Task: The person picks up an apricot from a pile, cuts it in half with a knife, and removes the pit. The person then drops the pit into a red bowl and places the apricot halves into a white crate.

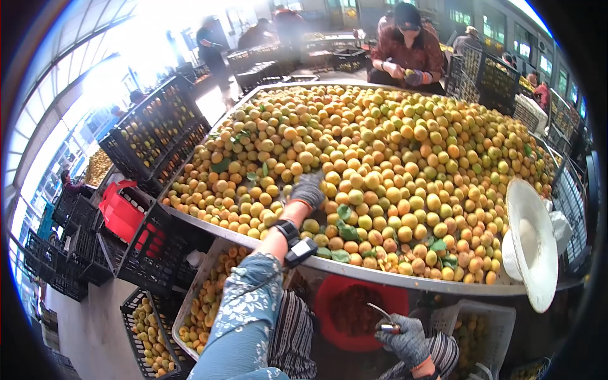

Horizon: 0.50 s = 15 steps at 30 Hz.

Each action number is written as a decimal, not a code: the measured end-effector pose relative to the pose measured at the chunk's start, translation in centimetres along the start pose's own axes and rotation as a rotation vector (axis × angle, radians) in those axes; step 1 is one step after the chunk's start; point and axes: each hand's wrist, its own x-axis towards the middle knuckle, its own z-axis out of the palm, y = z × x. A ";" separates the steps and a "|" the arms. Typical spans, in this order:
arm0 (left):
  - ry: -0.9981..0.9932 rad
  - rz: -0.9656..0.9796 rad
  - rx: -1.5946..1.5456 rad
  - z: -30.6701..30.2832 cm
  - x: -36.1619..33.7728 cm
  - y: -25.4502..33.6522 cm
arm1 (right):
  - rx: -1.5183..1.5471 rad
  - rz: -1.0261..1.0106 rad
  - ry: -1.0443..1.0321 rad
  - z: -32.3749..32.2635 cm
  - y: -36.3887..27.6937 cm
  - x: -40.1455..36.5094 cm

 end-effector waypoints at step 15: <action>-0.288 -0.169 -1.699 -2.6 -7.0 7.3 | 0.206 -0.068 0.233 -0.9 -2.0 2.6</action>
